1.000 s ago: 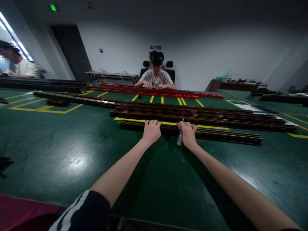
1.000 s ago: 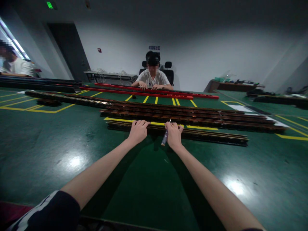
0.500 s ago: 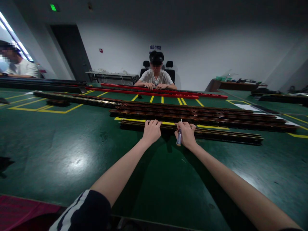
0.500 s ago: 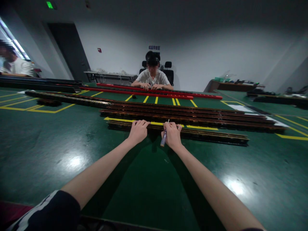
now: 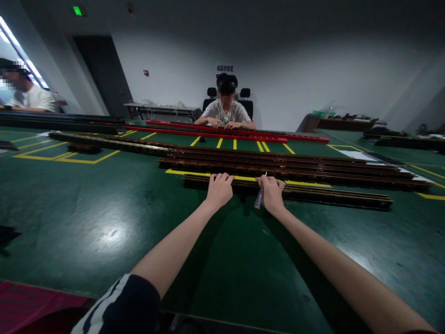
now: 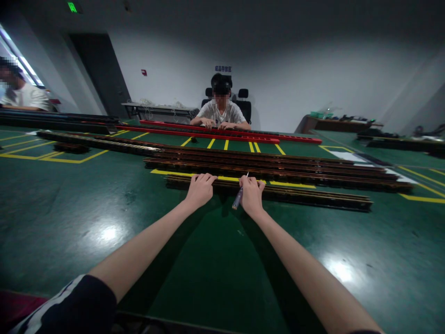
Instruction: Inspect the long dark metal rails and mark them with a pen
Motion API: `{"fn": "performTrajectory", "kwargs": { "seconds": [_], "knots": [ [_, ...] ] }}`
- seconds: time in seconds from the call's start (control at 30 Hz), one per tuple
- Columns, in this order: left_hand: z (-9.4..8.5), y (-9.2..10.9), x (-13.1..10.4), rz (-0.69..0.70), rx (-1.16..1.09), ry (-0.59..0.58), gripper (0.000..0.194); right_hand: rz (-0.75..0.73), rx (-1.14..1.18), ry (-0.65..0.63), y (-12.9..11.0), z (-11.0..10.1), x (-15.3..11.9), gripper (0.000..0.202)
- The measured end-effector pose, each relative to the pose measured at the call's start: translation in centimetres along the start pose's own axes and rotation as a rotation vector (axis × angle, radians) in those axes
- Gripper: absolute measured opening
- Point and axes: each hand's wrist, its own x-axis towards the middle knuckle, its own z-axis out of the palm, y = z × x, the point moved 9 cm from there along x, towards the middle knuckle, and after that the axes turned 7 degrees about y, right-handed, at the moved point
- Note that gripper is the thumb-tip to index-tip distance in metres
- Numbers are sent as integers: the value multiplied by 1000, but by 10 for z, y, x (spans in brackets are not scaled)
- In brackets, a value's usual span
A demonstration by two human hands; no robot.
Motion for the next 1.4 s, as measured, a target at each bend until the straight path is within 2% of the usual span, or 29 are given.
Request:
{"fn": "performTrajectory", "kwargs": {
  "seconds": [0.47, 0.93, 1.17, 1.4],
  "knots": [
    [-2, 0, 0, -4, -23, 4, 43, -62, -13, 12, -9, -3, 0, 11],
    [-3, 2, 0, 8, 15, 15, 44, -47, -55, -61, -9, 1, 0, 22],
    [0, 0, 0, 1, -18, -3, 44, -41, -10, -17, -3, 0, -1, 24],
    [-1, 0, 0, 2, -16, 10, 43, -87, 2, -39, -10, 3, -1, 14]
  ]
}}
